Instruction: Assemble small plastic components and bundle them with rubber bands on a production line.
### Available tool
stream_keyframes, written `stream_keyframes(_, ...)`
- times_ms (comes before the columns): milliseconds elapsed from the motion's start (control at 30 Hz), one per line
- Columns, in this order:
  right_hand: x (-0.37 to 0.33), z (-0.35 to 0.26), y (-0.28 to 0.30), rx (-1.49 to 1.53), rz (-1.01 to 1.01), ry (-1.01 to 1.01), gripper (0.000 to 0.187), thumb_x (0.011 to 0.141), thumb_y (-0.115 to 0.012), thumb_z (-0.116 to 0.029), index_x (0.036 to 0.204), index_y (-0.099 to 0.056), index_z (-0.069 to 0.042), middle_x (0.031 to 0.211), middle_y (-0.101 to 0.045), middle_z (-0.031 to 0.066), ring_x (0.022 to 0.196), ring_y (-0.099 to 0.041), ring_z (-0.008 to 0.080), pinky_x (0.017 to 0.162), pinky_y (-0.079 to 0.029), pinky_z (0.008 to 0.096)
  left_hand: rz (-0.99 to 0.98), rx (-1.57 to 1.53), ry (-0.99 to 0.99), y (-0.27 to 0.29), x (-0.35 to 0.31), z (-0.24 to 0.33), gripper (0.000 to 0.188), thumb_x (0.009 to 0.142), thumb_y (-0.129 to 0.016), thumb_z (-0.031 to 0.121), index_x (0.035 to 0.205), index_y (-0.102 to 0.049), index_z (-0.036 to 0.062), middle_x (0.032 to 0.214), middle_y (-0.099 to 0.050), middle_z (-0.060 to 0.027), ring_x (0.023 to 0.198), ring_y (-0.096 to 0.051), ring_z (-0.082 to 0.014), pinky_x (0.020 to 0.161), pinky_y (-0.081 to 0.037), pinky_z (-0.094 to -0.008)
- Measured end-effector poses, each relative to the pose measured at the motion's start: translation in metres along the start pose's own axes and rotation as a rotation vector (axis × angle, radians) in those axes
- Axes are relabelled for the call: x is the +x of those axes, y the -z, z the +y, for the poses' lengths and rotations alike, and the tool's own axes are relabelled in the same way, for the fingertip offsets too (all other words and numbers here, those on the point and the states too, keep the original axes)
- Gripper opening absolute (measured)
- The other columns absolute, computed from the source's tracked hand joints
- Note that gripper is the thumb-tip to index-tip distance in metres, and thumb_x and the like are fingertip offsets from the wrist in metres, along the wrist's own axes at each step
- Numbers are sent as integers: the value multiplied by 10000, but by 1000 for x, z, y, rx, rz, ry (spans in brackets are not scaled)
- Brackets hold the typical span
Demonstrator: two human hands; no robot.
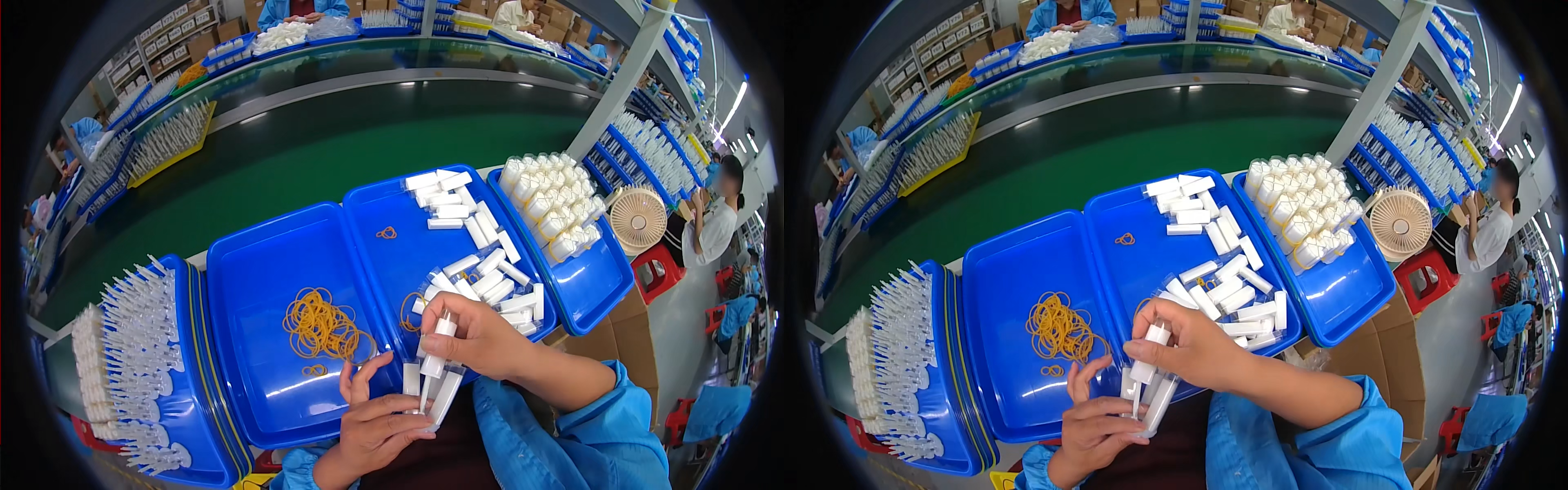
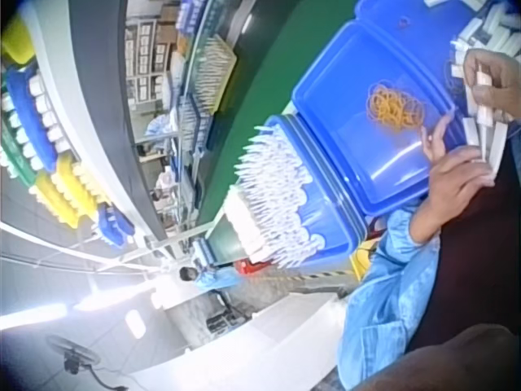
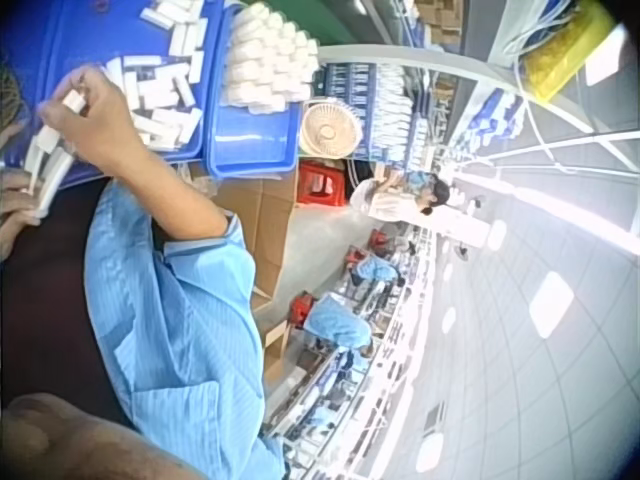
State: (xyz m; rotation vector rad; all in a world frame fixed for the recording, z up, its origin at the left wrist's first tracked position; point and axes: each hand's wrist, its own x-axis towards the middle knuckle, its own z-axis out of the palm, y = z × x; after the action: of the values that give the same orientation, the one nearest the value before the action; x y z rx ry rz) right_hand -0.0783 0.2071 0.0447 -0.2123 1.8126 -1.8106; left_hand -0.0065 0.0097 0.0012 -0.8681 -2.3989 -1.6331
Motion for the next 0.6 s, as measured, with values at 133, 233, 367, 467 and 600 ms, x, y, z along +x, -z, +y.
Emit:
stream_keyframes(133,-2,3,3,115,-69,5,135,912,-498,-200,939,-454,-75,758,-505,-19,694,-448,35,615,-369,188,-13,-14,-16,0,-1,0,151,658,-729,277,799,-708,226,895,-653,78,1170,-408,-310,1025,-48,-470)
stream_keyframes(233,-4,8,0,169,-56,22,158,928,-465,-235,947,-446,-79,719,-488,-29,649,-428,26,569,-353,189,-13,-34,-33,0,-2,-2,148,656,-730,272,795,-707,227,895,-653,80,1166,-412,-310,1025,-45,-470)
stream_keyframes(367,-11,5,-1,-147,25,93,193,926,-464,-261,940,-444,-69,697,-484,-5,631,-440,42,551,-359,218,-28,-38,-30,1,-1,-1,142,652,-728,272,784,-706,224,891,-652,84,1162,-417,-312,1025,-38,-472)
stream_keyframes(467,-17,-7,-6,-412,41,269,203,921,-468,-266,933,-443,-64,680,-489,24,617,-462,75,547,-368,250,-39,-39,-38,1,-1,-1,150,643,-729,279,780,-706,221,890,-652,87,1160,-418,-315,1025,-31,-476)
stream_keyframes(600,-16,-11,-6,-316,-41,130,196,914,-477,-254,907,-461,-59,680,-512,53,624,-501,126,558,-382,283,-53,-17,-55,3,-3,1,165,634,-732,286,784,-708,221,886,-651,78,1159,-417,-320,1024,-15,-480)
